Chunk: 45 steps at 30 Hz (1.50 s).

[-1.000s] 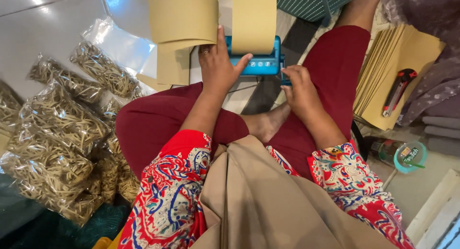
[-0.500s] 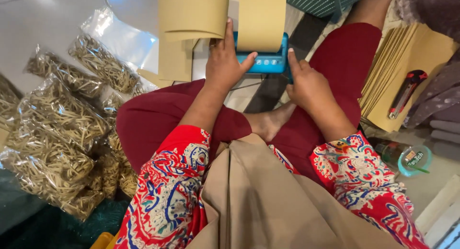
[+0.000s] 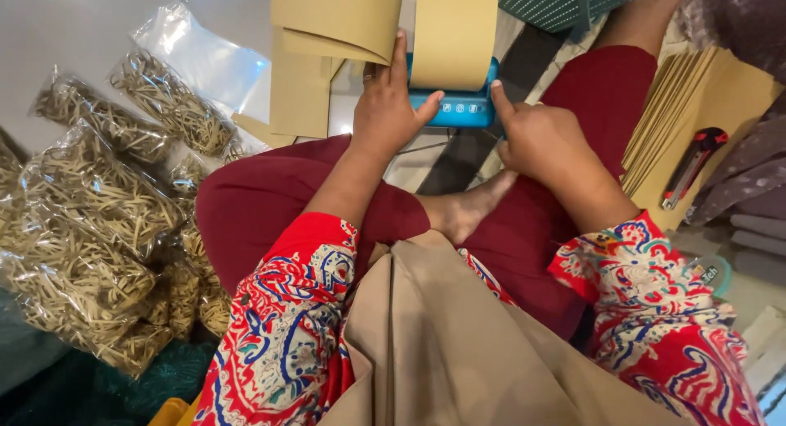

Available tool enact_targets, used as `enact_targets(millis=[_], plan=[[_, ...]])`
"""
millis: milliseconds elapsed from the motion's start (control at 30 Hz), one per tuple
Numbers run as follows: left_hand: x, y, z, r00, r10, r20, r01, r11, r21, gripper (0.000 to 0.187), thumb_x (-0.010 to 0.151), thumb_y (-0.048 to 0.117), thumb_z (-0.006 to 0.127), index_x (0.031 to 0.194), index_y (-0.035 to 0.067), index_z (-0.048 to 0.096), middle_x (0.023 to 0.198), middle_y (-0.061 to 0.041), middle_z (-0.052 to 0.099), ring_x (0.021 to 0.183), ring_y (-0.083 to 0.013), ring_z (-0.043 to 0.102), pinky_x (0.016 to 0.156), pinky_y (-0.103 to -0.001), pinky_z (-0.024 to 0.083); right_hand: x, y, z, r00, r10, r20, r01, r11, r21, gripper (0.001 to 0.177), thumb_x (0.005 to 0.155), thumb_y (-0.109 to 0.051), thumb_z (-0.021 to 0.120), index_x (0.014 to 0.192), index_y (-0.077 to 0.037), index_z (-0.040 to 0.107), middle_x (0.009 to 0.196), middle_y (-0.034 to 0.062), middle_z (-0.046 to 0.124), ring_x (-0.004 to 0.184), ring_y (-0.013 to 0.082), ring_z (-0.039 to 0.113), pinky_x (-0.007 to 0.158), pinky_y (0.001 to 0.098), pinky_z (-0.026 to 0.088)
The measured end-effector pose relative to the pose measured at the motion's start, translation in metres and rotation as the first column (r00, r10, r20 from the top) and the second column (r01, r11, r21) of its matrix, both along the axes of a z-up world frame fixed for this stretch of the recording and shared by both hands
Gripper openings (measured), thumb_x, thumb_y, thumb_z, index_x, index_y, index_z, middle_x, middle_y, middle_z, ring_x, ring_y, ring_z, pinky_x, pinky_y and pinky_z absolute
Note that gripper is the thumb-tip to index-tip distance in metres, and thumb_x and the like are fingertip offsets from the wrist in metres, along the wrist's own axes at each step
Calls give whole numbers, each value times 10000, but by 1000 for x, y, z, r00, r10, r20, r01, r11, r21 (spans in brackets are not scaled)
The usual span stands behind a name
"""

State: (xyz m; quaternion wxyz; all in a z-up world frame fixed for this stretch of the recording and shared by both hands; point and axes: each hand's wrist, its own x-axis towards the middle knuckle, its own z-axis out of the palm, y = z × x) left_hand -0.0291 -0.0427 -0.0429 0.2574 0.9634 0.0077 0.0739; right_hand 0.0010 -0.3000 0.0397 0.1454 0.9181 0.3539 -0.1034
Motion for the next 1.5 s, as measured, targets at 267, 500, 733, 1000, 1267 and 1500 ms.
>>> enact_targets(millis=[267,500,733,1000,1267,1500], plan=[[-1,0,1,999,13,-40,-12,1000,15,1023,1010,674,651,1652,133,66,1571,-205,485,1278,-491,556,1001,-524,542,41,22,54,899,-163,-407,123,985,-123,889,844,-254,646,1665,-196,310,1207,190,667,1093,413,659,740,515,549],[-1,0,7,998,15,-68,-13,1000,22,1015,1005,666,649,1650,132,76,1554,-224,489,1255,-483,563,936,-510,566,58,37,74,813,-201,-546,144,979,-145,1154,755,-304,743,1704,-165,102,1278,168,597,1118,394,620,785,505,517],[-2,0,14,997,23,-72,-24,1000,-16,1013,1000,641,668,1650,142,73,1510,-231,537,1252,-502,560,890,-527,572,89,30,61,822,-105,-560,107,994,-29,987,712,-245,743,1620,-146,368,1066,85,707,990,366,675,780,477,504],[-3,0,19,989,22,-144,-35,996,-88,1043,976,612,703,1650,135,66,1238,-231,666,1027,-439,634,792,-500,562,145,7,14,643,-115,-757,229,972,47,754,804,-177,805,1516,-178,558,1238,3,753,1109,181,680,989,323,461],[-4,-1,10,995,37,-93,-42,998,-52,1071,974,646,713,1655,141,59,1280,-235,659,1013,-441,642,796,-498,566,159,-10,-26,329,-93,-940,587,800,126,520,982,-195,636,1486,-77,586,1164,97,691,960,209,654,805,352,565],[-2,0,-4,997,45,-65,-48,998,-32,1318,829,814,803,1655,131,36,1404,-250,619,1055,-472,628,862,-520,552,136,-36,-133,156,106,-982,891,414,186,350,1018,-389,656,1250,-172,509,827,34,565,718,113,606,592,261,567]])
